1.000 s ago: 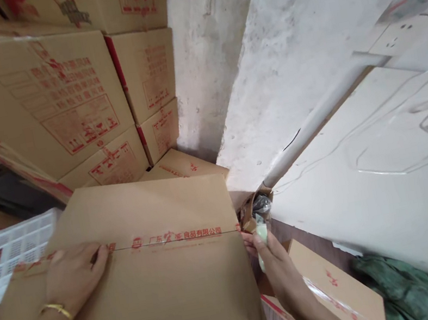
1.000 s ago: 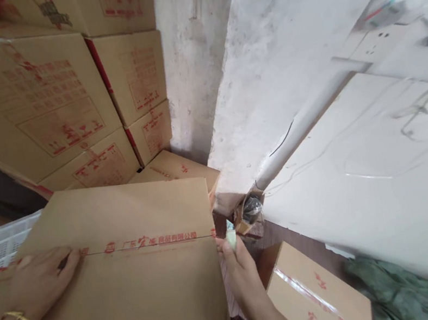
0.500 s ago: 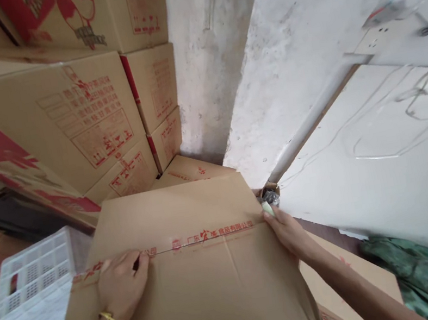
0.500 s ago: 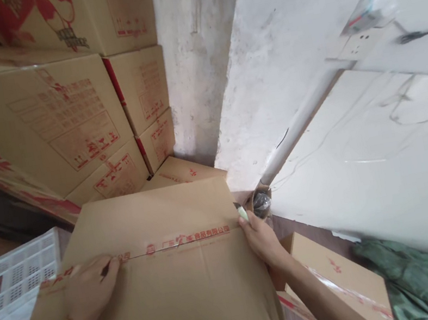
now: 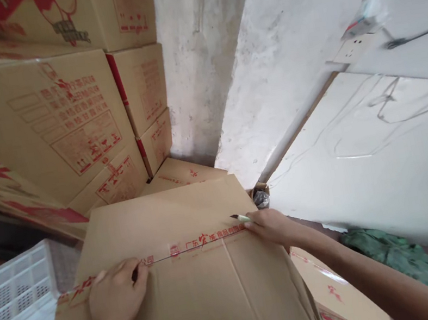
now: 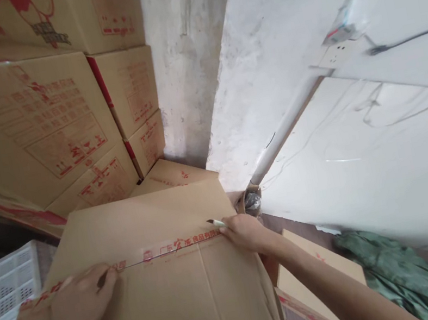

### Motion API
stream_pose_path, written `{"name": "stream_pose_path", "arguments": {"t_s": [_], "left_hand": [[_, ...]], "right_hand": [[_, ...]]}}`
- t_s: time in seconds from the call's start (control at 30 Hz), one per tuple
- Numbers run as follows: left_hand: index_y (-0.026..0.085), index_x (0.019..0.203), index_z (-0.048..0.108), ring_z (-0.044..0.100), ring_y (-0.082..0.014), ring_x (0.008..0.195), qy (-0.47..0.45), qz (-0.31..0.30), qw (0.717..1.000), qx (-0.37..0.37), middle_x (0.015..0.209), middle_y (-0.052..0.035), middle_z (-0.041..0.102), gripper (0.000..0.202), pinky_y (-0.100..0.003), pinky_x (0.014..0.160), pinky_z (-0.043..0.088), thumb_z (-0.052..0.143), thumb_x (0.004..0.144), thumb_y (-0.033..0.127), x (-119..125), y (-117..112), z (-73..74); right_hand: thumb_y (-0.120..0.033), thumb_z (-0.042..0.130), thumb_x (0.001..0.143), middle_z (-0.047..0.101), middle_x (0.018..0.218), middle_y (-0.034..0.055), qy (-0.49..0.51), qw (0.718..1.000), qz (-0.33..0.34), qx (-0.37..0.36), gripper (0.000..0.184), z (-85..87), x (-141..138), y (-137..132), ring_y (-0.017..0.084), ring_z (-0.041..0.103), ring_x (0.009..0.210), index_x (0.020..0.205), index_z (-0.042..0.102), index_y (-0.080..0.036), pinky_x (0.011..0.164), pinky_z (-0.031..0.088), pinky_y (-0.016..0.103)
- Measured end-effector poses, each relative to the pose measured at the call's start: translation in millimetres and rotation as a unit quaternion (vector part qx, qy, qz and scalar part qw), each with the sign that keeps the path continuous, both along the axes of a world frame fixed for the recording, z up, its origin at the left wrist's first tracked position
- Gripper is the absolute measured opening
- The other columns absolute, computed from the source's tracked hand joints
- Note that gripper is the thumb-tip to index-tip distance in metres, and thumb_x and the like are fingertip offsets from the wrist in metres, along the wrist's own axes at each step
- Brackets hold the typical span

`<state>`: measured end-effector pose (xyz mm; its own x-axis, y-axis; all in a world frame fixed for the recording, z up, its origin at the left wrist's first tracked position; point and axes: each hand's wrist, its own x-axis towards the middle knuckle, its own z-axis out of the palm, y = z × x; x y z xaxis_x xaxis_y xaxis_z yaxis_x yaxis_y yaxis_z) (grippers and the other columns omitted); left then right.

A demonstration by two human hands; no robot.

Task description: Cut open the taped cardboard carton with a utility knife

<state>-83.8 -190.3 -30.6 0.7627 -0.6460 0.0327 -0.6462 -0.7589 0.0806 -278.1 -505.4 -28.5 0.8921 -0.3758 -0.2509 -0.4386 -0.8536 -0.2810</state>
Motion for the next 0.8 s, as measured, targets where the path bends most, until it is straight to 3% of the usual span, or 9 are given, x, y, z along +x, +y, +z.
{"name": "stream_pose_path", "arguments": {"t_s": [0.1, 0.2, 0.33, 0.47, 0.63, 0.8], "left_hand": [[0.019, 0.083, 0.073, 0.070, -0.0319, 0.087, 0.051, 0.005, 0.995, 0.087, 0.094, -0.0126, 0.076, 0.050, -0.041, 0.073, 0.043, 0.027, 0.096, 0.034, -1, -12, 14.8], [0.020, 0.081, 0.074, 0.070, -0.0318, 0.083, 0.067, 0.039, 0.990, 0.118, 0.090, -0.0137, 0.076, 0.050, -0.035, 0.061, 0.039, 0.030, 0.096, 0.037, -2, -18, 20.4], [0.021, 0.074, 0.073, 0.069, -0.0277, 0.077, 0.004, 0.050, 0.997, 0.066, 0.083, -0.0114, 0.075, 0.050, -0.034, 0.060, 0.037, 0.030, 0.097, 0.035, -5, -10, 11.5], [0.022, 0.069, 0.069, 0.068, -0.0262, 0.079, -0.019, 0.028, 0.999, 0.026, 0.082, -0.0079, 0.075, 0.047, -0.036, 0.069, 0.041, 0.032, 0.096, 0.036, -8, 2, 3.7], [0.022, 0.064, 0.064, 0.066, -0.0244, 0.074, -0.016, 0.007, 0.999, -0.030, 0.074, -0.0064, 0.073, 0.046, -0.039, 0.077, 0.042, 0.031, 0.093, 0.036, -10, 10, 7.3], [0.023, 0.060, 0.063, 0.066, -0.0242, 0.072, -0.002, 0.009, 0.999, -0.054, 0.069, -0.0071, 0.071, 0.047, -0.039, 0.074, 0.042, 0.030, 0.089, 0.040, -5, 7, 6.7]], "right_hand": [[-0.032, 0.045, 0.096, 0.073, 0.085, 0.0083, -0.011, 1.000, 0.014, -0.007, 0.028, -5.1, 11, 16, 0.022, 0.067, 0.079, 0.086, 0.068, -0.020, 0.067, 0.041, 0.029], [-0.031, 0.041, 0.099, 0.074, 0.092, 0.0104, -0.034, 0.999, -0.019, -0.021, 0.031, -13.4, 14, 35, 0.023, 0.068, 0.085, 0.088, 0.067, -0.018, 0.069, 0.040, 0.030], [-0.034, 0.036, 0.101, 0.073, 0.086, 0.0091, -0.112, 0.991, -0.051, -0.049, 0.037, -24.5, 8, 51, 0.022, 0.066, 0.081, 0.084, 0.065, -0.018, 0.069, 0.038, 0.031], [-0.036, 0.034, 0.102, 0.071, 0.085, 0.0073, -0.171, 0.982, -0.044, -0.071, 0.039, -28.4, 0, 58, 0.023, 0.064, 0.082, 0.084, 0.064, -0.019, 0.076, 0.037, 0.033], [-0.040, 0.033, 0.103, 0.069, 0.080, 0.0059, -0.223, 0.968, -0.045, -0.102, 0.043, -29.7, -7, 62, 0.023, 0.062, 0.078, 0.081, 0.063, -0.020, 0.075, 0.034, 0.034], [-0.045, 0.027, 0.104, 0.068, 0.077, 0.0059, -0.238, 0.965, -0.038, -0.102, 0.050, -33.5, -6, 59, 0.022, 0.062, 0.076, 0.077, 0.062, -0.020, 0.073, 0.034, 0.033]]}}
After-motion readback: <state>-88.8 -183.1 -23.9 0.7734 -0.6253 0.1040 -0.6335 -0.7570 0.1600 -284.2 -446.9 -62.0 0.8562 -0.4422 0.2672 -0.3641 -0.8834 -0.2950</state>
